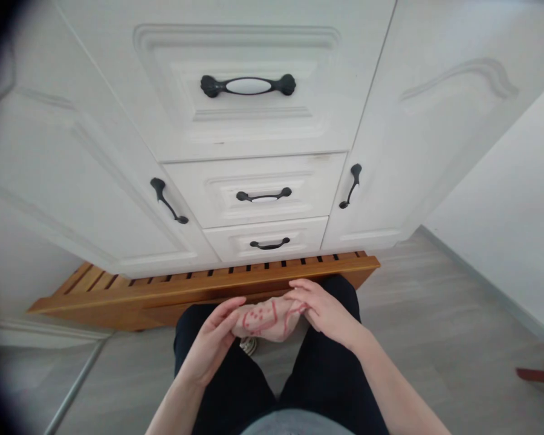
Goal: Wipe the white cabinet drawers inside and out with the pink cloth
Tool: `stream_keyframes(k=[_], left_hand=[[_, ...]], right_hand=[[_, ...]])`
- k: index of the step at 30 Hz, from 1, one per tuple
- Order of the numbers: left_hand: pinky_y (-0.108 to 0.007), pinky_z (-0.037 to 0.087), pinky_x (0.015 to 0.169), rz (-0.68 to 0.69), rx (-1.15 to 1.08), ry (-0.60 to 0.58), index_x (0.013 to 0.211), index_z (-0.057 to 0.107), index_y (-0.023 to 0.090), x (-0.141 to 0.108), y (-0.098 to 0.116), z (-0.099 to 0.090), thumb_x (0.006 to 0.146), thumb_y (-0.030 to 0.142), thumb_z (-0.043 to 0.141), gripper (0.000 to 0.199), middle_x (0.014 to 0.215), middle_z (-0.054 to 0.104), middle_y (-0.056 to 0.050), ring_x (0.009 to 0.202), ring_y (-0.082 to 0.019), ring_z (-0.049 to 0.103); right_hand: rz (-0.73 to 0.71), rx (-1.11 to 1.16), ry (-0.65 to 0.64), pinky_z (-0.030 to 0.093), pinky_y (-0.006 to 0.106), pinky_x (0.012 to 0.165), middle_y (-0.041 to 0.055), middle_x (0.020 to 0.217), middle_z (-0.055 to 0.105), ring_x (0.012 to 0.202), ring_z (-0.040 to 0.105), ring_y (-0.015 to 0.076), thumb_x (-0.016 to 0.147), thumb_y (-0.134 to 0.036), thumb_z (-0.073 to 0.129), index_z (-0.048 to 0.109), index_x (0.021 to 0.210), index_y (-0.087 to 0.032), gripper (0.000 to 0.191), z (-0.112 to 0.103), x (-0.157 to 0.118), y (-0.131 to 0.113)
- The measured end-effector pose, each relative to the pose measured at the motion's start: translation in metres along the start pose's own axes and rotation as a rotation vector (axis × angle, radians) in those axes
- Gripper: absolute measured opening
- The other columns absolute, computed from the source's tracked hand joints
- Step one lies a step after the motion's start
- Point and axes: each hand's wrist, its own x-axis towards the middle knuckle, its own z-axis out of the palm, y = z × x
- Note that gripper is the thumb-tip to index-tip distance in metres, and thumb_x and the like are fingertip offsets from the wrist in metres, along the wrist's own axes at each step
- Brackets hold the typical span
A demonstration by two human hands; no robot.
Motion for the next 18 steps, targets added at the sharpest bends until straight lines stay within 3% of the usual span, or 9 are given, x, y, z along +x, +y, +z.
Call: stream_keyframes(k=[3, 6, 9, 12, 14, 18], left_hand=[[-0.029, 0.055, 0.082, 0.061, -0.019, 0.155, 0.097, 0.077, 0.019, -0.008, 0.013, 0.003, 0.067, 0.049, 0.09, 0.044, 0.102, 0.076, -0.007, 0.094, -0.019, 0.069], [-0.032, 0.058, 0.087, 0.085, 0.023, 0.197, 0.107, 0.077, 0.022, -0.021, 0.022, 0.013, 0.068, 0.052, 0.087, 0.05, 0.113, 0.075, -0.008, 0.102, -0.022, 0.07], [-0.033, 0.057, 0.097, 0.205, 0.216, 0.179, 0.118, 0.074, 0.027, -0.034, 0.028, 0.025, 0.077, 0.053, 0.081, 0.049, 0.127, 0.069, -0.006, 0.116, -0.023, 0.066], [-0.034, 0.054, 0.103, 0.382, 0.469, 0.124, 0.126, 0.071, 0.032, -0.041, 0.033, 0.031, 0.085, 0.047, 0.074, 0.044, 0.132, 0.064, -0.005, 0.123, -0.024, 0.062], [-0.037, 0.053, 0.105, 0.462, 0.565, 0.123, 0.13, 0.067, 0.034, -0.042, 0.036, 0.03, 0.086, 0.045, 0.073, 0.045, 0.133, 0.062, -0.005, 0.125, -0.025, 0.061], [-0.037, 0.053, 0.106, 0.502, 0.633, 0.17, 0.134, 0.064, 0.037, -0.042, 0.039, 0.025, 0.086, 0.042, 0.073, 0.05, 0.134, 0.06, -0.004, 0.126, -0.024, 0.06]], right_hand=[[0.039, -0.109, 0.155, 0.045, 0.043, 0.111, 0.0127, 0.14, 0.06, 0.127, 0.058, 0.0245, 0.089, -0.02, 0.051, 0.066, 0.134, -0.023, 0.047, 0.014, 0.001, 0.033], [0.077, -0.086, 0.292, 0.047, 0.04, 0.107, 0.0106, 0.135, 0.064, 0.123, 0.061, 0.0226, 0.084, -0.018, 0.053, 0.062, 0.135, -0.023, 0.052, 0.033, 0.002, 0.058], [0.301, -0.012, 0.456, 0.052, 0.037, 0.086, 0.0078, 0.102, 0.073, 0.094, 0.069, 0.0228, 0.089, -0.032, 0.053, 0.068, 0.109, -0.02, 0.027, 0.053, 0.003, 0.071], [0.444, 0.127, 0.462, 0.045, 0.032, 0.066, 0.003, 0.074, 0.067, 0.07, 0.062, 0.0207, 0.092, -0.05, 0.053, 0.063, 0.084, -0.021, 0.032, 0.065, 0.002, 0.075], [0.43, 0.182, 0.474, 0.045, 0.032, 0.068, 0.0029, 0.075, 0.065, 0.074, 0.061, 0.0211, 0.092, -0.052, 0.052, 0.062, 0.084, -0.021, 0.033, 0.066, 0.002, 0.076], [0.325, 0.262, 0.594, 0.049, 0.04, 0.095, 0.0078, 0.102, 0.067, 0.101, 0.063, 0.0241, 0.089, -0.049, 0.053, 0.065, 0.099, -0.022, 0.031, 0.058, 0.003, 0.08]])
